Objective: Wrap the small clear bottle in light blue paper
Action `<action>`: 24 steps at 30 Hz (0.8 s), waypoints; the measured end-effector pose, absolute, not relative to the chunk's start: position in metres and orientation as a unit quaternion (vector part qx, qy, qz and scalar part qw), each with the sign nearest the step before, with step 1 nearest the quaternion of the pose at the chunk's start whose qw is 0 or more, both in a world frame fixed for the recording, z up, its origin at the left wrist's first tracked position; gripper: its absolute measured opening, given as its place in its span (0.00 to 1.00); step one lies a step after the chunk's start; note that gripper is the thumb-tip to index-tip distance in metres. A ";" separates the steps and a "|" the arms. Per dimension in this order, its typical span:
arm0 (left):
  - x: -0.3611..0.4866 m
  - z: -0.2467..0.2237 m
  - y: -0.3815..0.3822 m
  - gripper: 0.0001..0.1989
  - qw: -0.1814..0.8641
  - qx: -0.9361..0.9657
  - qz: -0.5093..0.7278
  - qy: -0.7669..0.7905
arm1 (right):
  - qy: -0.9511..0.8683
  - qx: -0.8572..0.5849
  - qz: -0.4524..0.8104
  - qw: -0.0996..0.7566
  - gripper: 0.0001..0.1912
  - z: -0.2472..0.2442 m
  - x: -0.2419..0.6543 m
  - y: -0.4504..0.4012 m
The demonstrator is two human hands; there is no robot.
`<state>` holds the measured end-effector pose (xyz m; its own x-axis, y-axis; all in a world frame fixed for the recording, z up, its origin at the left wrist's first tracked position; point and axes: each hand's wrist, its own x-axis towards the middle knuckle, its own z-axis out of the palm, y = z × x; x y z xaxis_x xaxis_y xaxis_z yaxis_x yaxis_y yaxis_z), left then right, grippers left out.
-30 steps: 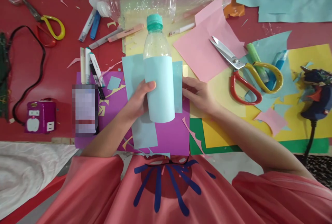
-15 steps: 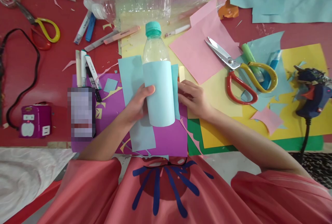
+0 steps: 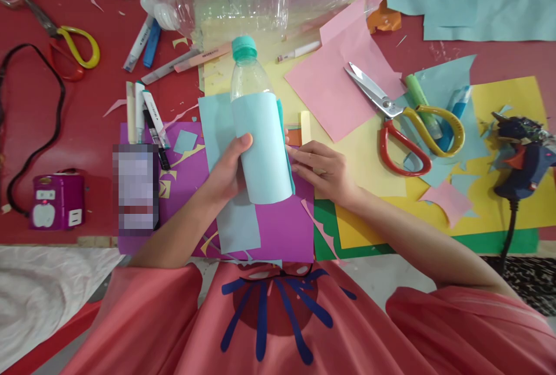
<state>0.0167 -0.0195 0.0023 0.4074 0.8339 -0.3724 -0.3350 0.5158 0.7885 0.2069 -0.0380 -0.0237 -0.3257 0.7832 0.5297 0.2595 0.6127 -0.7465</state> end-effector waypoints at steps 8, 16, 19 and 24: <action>0.015 -0.004 -0.023 0.31 0.784 0.334 0.358 0.382 | -0.763 -0.358 0.261 0.471 0.29 -0.023 0.209 -0.036; 0.015 -0.009 -0.029 0.33 0.785 0.333 0.318 0.414 | -0.732 -0.386 0.257 0.498 0.35 -0.021 0.211 -0.033; 0.015 -0.008 -0.029 0.34 0.787 0.342 0.301 0.415 | -0.730 -0.409 0.259 0.482 0.31 -0.022 0.213 -0.033; 0.014 -0.011 -0.030 0.32 0.793 0.353 0.302 0.393 | -0.728 -0.407 0.261 0.485 0.30 -0.023 0.213 -0.033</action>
